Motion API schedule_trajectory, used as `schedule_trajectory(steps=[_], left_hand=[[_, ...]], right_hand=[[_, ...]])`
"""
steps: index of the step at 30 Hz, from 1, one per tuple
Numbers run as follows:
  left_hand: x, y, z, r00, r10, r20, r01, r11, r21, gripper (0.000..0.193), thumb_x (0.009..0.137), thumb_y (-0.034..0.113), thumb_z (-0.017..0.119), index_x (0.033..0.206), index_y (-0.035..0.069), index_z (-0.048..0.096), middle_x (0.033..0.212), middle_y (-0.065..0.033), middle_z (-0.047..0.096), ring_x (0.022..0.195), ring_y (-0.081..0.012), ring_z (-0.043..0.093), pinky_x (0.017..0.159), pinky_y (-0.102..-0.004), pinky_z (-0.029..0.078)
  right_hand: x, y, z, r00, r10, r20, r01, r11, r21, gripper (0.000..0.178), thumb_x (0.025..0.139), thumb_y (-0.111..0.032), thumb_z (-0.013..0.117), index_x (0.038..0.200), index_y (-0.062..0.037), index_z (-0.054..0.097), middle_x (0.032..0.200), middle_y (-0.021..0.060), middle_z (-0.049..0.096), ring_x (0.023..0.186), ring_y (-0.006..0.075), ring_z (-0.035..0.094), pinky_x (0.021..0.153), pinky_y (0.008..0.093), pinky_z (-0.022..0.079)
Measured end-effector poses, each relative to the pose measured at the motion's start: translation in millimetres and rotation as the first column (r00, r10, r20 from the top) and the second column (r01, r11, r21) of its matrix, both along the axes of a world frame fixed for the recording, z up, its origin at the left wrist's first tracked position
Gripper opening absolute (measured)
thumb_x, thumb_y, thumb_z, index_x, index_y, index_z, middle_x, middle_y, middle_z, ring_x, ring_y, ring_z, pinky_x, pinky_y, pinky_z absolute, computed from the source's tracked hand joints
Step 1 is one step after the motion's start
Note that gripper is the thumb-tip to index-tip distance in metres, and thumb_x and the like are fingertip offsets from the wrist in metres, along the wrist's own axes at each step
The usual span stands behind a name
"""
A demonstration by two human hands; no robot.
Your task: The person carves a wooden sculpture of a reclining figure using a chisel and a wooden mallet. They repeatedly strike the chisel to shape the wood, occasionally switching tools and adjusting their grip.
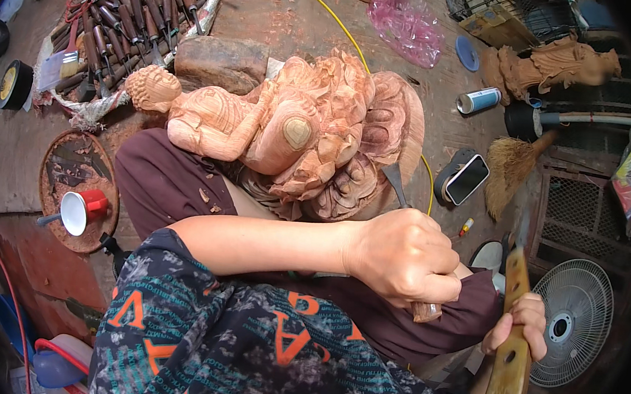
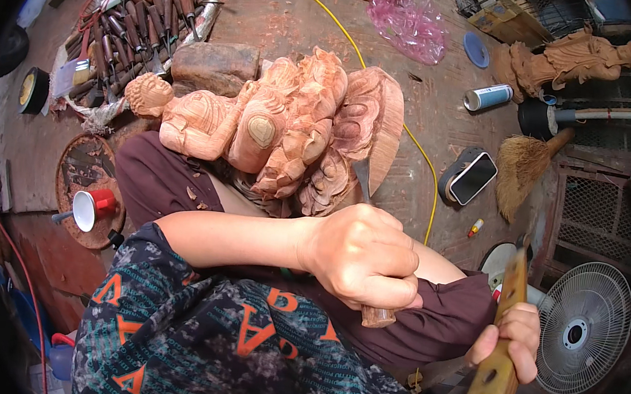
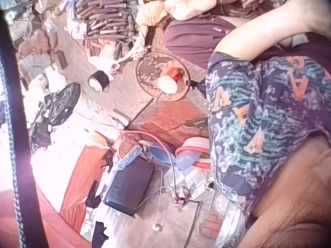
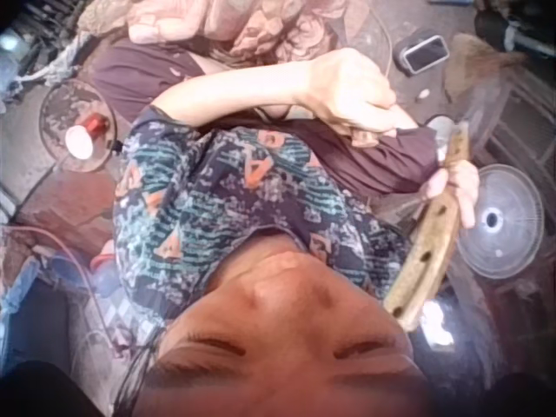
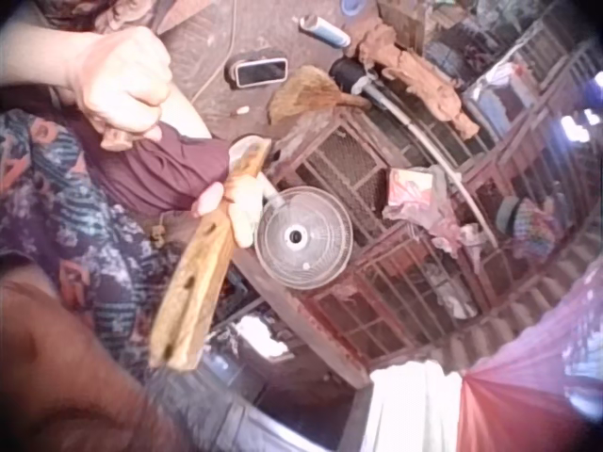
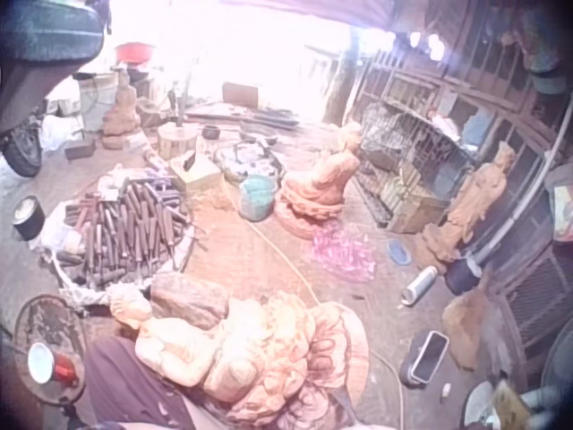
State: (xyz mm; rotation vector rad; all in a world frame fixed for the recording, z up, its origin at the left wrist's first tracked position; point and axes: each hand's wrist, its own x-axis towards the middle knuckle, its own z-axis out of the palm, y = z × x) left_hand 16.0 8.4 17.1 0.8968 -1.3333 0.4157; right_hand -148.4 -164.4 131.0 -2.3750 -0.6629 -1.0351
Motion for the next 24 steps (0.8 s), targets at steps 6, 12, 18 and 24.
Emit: schedule_trajectory(steps=[6,12,18,24], left_hand=[[3.6,-7.0,-5.1,0.997,0.077,0.009,-0.077,0.997,0.031,0.02,0.062,0.025,0.062,0.068,0.012,0.048,0.058,-0.0008,0.042,0.05,-0.0181,0.051,0.044,-0.0313,0.041],[10.6,-4.2,4.1,0.993,0.115,-0.002,-0.114,0.992,0.055,0.015,0.065,0.024,0.06,0.068,0.012,0.049,0.059,-0.0008,0.043,0.05,-0.0182,0.052,0.044,-0.0314,0.042],[13.5,-7.2,6.7,0.995,0.103,-0.019,-0.101,0.993,0.064,0.016,0.068,0.022,0.061,0.067,0.011,0.049,0.058,-0.0008,0.042,0.05,-0.0188,0.053,0.044,-0.0319,0.041],[26.4,-17.2,15.8,0.99,0.12,-0.073,-0.119,0.993,0.011,0.032,0.074,0.02,0.073,0.06,0.011,0.046,0.055,0.0001,0.034,0.043,-0.0161,0.041,0.039,-0.0301,0.031]], right_hand=[[-8.8,5.6,5.6,0.925,-0.257,-0.279,0.205,0.958,-0.203,0.036,0.073,0.012,0.056,0.101,-0.0031,0.042,0.073,0.0127,0.05,0.057,0.0249,0.048,0.051,0.0364,0.039],[8.5,-4.1,8.7,0.876,-0.433,-0.212,0.238,0.771,-0.59,0.038,0.073,0.012,0.055,0.103,-0.0038,0.039,0.074,0.0132,0.051,0.057,0.0245,0.046,0.052,0.0374,0.039],[23.4,-6.6,-3.6,0.943,-0.287,-0.171,0.21,0.907,-0.364,0.031,0.069,0.007,0.062,0.094,-0.0014,0.046,0.064,0.0105,0.046,0.053,0.0236,0.046,0.049,0.0362,0.038],[24.5,-5.5,-5.4,0.926,-0.329,-0.185,0.287,0.932,-0.224,0.034,0.069,0.006,0.066,0.095,-0.0024,0.045,0.063,0.0088,0.046,0.051,0.0211,0.045,0.048,0.0344,0.038]])
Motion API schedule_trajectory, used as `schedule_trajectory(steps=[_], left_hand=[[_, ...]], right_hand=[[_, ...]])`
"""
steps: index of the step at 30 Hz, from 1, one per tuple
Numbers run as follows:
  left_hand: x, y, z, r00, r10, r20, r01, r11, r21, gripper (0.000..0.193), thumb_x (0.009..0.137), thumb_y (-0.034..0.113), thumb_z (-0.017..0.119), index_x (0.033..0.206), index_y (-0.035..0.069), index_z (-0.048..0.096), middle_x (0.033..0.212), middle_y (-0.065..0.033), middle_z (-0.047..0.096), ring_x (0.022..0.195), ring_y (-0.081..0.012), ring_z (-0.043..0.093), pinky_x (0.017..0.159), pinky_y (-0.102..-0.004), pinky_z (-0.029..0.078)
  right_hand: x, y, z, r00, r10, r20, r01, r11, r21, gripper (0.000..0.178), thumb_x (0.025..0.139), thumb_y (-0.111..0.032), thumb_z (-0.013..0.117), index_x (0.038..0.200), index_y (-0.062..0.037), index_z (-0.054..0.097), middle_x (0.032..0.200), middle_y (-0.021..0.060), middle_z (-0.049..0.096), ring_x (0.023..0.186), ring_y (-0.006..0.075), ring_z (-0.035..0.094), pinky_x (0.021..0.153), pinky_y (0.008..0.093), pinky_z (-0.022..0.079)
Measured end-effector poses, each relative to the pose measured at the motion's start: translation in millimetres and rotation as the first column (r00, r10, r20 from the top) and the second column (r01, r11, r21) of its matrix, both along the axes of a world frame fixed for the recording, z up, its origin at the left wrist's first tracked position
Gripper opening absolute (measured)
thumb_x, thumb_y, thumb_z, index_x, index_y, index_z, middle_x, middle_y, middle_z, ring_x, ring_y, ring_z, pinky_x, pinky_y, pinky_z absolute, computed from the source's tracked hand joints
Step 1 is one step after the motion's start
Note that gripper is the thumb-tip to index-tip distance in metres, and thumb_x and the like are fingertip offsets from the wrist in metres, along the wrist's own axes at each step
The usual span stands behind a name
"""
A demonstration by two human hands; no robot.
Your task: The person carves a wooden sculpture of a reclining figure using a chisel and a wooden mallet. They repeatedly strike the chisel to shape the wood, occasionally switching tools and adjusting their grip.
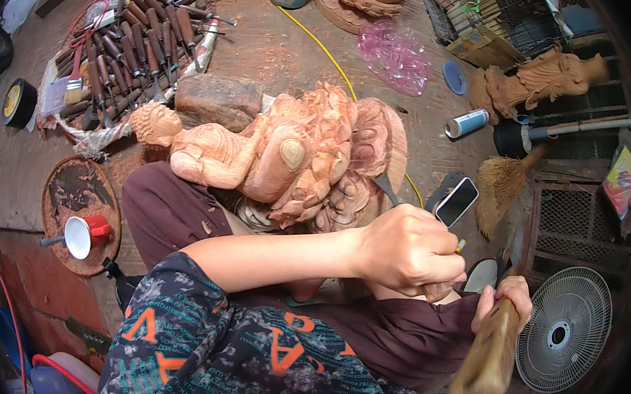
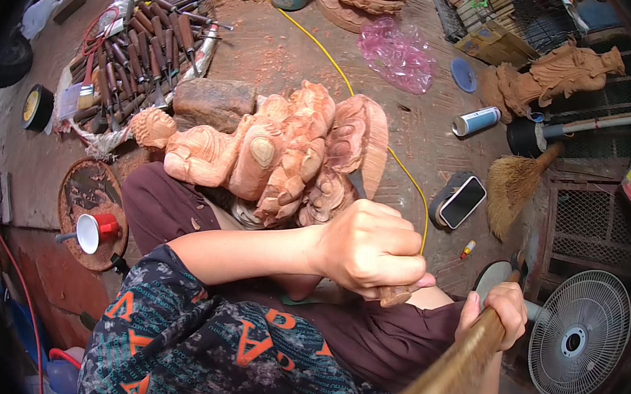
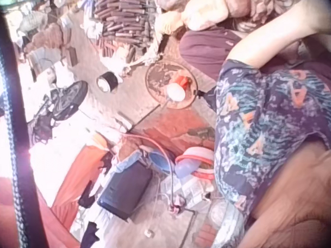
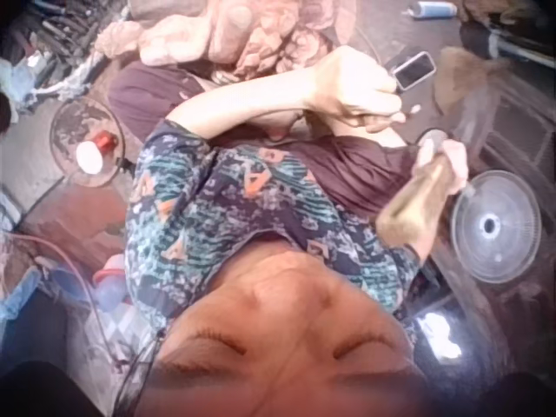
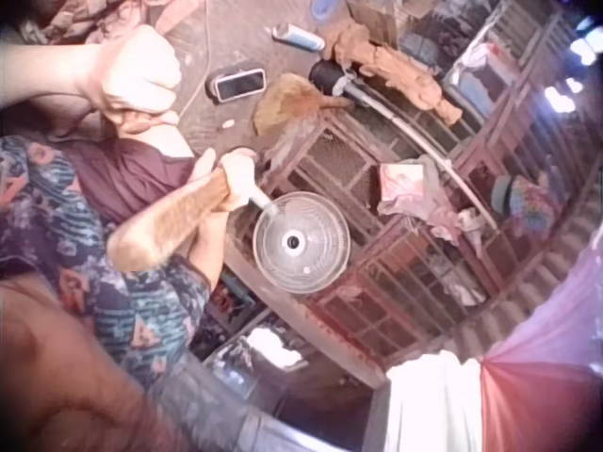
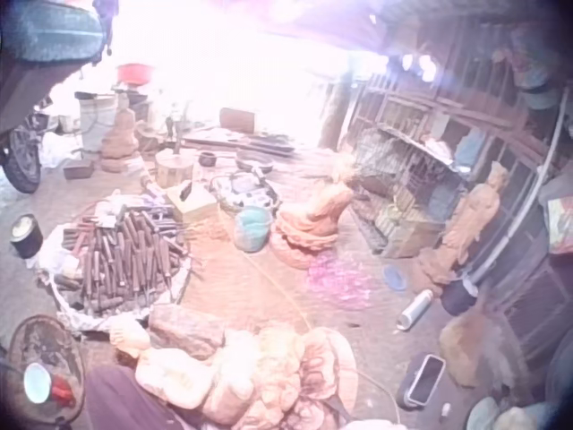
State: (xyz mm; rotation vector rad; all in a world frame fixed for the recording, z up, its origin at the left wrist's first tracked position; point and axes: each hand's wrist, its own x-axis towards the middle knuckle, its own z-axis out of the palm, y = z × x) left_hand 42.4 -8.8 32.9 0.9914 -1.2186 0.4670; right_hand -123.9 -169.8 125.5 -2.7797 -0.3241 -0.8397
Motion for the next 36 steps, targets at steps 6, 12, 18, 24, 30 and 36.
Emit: schedule_trajectory(steps=[6,12,18,24,30,36], left_hand=[[0.8,-1.2,-1.2,1.0,-0.009,-0.015,0.008,0.999,-0.034,0.033,0.073,0.02,0.074,0.059,0.011,0.045,0.055,0.0003,0.033,0.042,-0.0161,0.041,0.038,-0.0299,0.031],[-1.4,-3.1,-4.8,1.0,0.028,-0.007,-0.028,1.0,0.009,0.021,0.069,0.02,0.064,0.063,0.011,0.046,0.057,-0.0002,0.038,0.047,-0.0165,0.047,0.042,-0.0306,0.038],[-0.2,-0.6,-4.3,0.999,0.038,-0.025,-0.038,0.999,0.031,0.015,0.065,0.02,0.058,0.065,0.012,0.046,0.058,-0.0001,0.041,0.05,-0.0164,0.051,0.044,-0.0304,0.042],[-3.7,-8.9,-6.3,0.996,0.071,-0.045,-0.072,0.997,-0.017,0.028,0.076,0.022,0.07,0.061,0.011,0.049,0.056,0.0016,0.036,0.046,-0.013,0.043,0.04,-0.0281,0.031],[-1.5,-9.5,-4.7,0.991,0.133,-0.033,-0.134,0.991,-0.027,0.025,0.074,0.02,0.072,0.063,0.011,0.051,0.056,0.0027,0.036,0.046,-0.0116,0.041,0.041,-0.0262,0.03],[-4.3,-9.9,2.1,0.956,0.288,-0.052,-0.292,0.953,-0.084,0.023,0.072,0.019,0.073,0.065,0.011,0.052,0.055,0.0033,0.037,0.044,-0.0105,0.038,0.04,-0.0255,0.026]], right_hand=[[7.8,2.3,-0.7,0.994,0.093,0.056,-0.099,0.99,0.104,0.033,0.071,0.006,0.061,0.096,-0.0029,0.042,0.065,0.0074,0.044,0.051,0.0182,0.042,0.05,0.0327,0.037],[11.7,6.7,-4.4,0.982,0.156,0.106,-0.177,0.956,0.234,0.033,0.072,0.006,0.058,0.098,-0.0047,0.042,0.068,0.0073,0.044,0.053,0.0165,0.038,0.053,0.0339,0.037],[-4.0,5.9,-3.5,0.968,-0.212,-0.13,0.203,0.976,-0.082,0.035,0.071,0.0,0.067,0.097,-0.0038,0.044,0.068,0.0104,0.05,0.056,0.0226,0.049,0.049,0.0362,0.037],[10.0,-8.6,3.0,0.984,-0.108,-0.141,0.058,0.946,-0.318,0.028,0.07,0.002,0.065,0.09,-0.0019,0.046,0.062,0.0102,0.046,0.052,0.023,0.046,0.047,0.0351,0.035],[29.1,-6.2,-16.7,0.94,0.221,0.26,-0.273,0.945,0.183,0.025,0.072,0.006,0.058,0.089,-0.0038,0.043,0.062,0.0053,0.043,0.05,0.0179,0.039,0.047,0.0318,0.034],[14.6,-3.2,-15.6,0.981,-0.121,-0.151,0.142,0.981,0.136,0.028,0.068,0.005,0.067,0.088,-0.0024,0.048,0.064,0.0059,0.047,0.053,0.0169,0.045,0.049,0.0313,0.036]])
